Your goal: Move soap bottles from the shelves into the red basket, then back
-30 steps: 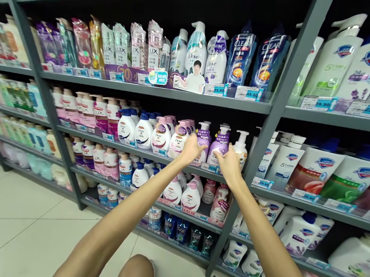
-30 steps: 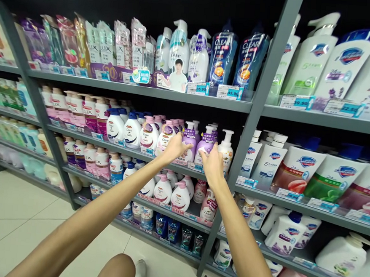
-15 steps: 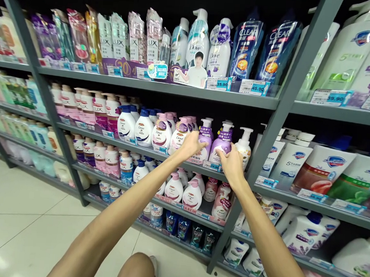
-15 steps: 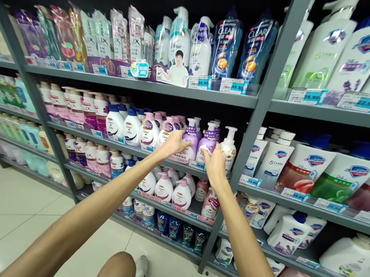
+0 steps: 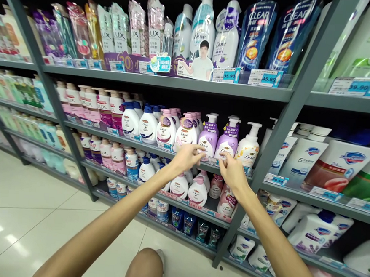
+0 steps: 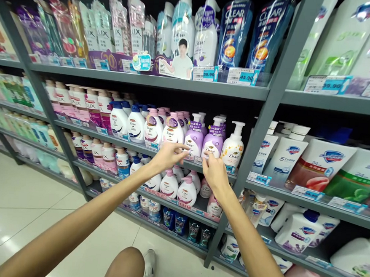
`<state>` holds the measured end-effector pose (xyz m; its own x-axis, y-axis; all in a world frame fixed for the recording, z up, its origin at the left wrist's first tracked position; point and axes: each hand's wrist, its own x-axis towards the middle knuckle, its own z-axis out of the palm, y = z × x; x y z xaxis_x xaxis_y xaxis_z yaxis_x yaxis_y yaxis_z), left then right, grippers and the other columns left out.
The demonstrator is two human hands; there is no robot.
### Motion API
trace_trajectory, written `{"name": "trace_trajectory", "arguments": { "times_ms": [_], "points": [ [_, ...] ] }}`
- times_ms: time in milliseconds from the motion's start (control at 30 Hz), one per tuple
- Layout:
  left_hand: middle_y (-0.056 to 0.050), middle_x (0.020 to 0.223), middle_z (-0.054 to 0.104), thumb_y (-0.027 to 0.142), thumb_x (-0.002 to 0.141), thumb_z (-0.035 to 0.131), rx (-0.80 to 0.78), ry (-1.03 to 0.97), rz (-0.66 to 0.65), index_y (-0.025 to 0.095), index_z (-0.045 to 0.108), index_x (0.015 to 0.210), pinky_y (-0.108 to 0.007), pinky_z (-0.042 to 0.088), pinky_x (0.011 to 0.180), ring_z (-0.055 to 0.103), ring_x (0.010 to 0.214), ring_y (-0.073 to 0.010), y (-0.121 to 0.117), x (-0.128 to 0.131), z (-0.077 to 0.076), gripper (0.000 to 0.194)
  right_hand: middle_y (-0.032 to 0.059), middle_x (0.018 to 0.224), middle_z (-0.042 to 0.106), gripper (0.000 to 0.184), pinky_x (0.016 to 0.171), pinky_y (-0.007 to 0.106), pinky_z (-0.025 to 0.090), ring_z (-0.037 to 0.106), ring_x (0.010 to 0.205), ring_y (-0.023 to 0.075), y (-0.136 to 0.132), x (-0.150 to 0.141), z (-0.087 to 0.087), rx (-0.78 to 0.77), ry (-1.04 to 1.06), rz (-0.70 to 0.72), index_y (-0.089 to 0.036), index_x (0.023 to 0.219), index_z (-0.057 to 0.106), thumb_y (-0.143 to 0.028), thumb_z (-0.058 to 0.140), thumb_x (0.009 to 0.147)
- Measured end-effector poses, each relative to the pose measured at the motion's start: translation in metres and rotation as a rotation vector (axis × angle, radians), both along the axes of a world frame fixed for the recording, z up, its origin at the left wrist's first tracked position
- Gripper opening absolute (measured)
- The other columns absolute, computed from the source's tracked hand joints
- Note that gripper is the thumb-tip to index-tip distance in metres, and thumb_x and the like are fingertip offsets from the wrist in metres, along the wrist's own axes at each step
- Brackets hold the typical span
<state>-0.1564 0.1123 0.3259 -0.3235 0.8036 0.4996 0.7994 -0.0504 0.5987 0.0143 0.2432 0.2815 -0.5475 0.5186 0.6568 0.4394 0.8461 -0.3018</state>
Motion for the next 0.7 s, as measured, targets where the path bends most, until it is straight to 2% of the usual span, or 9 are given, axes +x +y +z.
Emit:
{"name": "trace_trajectory", "arguments": {
  "times_ms": [100,167,267,433,533,600,700],
  "points": [
    [-0.001,0.063,0.074,0.031,0.100,0.064,-0.040,0.194,-0.026,0.018,0.075,0.131,-0.033,0.057,0.086,0.076,0.075,-0.0224,0.013,0.002,-0.022,0.035,0.0073,0.083,0.075,0.032,0.076,0.032,0.048,0.072,0.081,0.0266,0.002,0.000,-0.002,0.014,-0.126,-0.090,-0.020,0.130,0.071,-0.029,0.054,0.105],
    [-0.003,0.069,0.076,0.032,0.101,0.063,-0.032,0.281,0.007,0.020,0.076,0.130,-0.032,0.056,0.088,0.077,0.084,-0.0235,0.025,0.007,-0.028,0.033,0.0080,0.088,0.077,0.031,0.077,0.031,0.049,0.073,0.083,0.0258,0.002,0.001,-0.001,0.024,-0.148,-0.114,-0.020,0.130,0.070,-0.030,0.052,0.107],
    [-0.005,0.076,0.078,0.032,0.103,0.060,-0.060,0.334,0.045,0.021,0.077,0.119,-0.030,0.055,0.086,0.076,0.087,-0.0229,0.037,0.014,-0.023,0.026,0.0089,0.091,0.078,0.030,0.078,0.030,0.049,0.074,0.085,0.0254,0.003,0.003,0.002,0.044,-0.162,-0.140,-0.020,0.129,0.069,-0.032,0.050,0.108],
    [-0.010,0.092,0.080,0.033,0.105,0.054,-0.086,0.461,0.104,0.022,0.077,0.112,-0.034,0.054,0.085,0.075,0.094,-0.0271,0.041,0.017,-0.016,0.026,0.0115,0.095,0.079,0.031,0.078,0.032,0.048,0.074,0.088,0.0276,0.003,0.003,0.001,0.094,-0.230,-0.188,-0.020,0.127,0.070,-0.033,0.048,0.110],
    [-0.009,0.091,0.080,0.031,0.104,0.055,-0.066,0.446,0.092,0.022,0.078,0.105,-0.033,0.054,0.082,0.075,0.091,-0.0270,0.039,0.017,-0.018,0.025,0.0121,0.093,0.079,0.030,0.077,0.032,0.048,0.074,0.087,0.0283,0.003,0.003,0.001,0.096,-0.218,-0.194,-0.019,0.124,0.072,-0.032,0.049,0.109],
    [-0.008,0.083,0.079,0.031,0.103,0.059,-0.066,0.380,0.078,0.021,0.079,0.104,-0.032,0.054,0.082,0.075,0.086,-0.0250,0.036,0.016,-0.019,0.022,0.0108,0.089,0.078,0.029,0.078,0.033,0.048,0.074,0.083,0.0273,0.002,0.005,0.004,0.077,-0.173,-0.143,-0.018,0.121,0.074,-0.031,0.051,0.107],
    [-0.003,0.071,0.075,0.035,0.101,0.066,0.039,0.196,0.077,0.019,0.075,0.120,-0.030,0.054,0.084,0.075,0.077,-0.0220,0.031,0.012,-0.012,0.027,0.0058,0.076,0.075,0.035,0.079,0.034,0.050,0.070,0.073,0.0251,0.003,0.009,0.014,0.035,0.018,-0.049,-0.017,0.129,0.071,-0.037,0.055,0.105]
  ]
}}
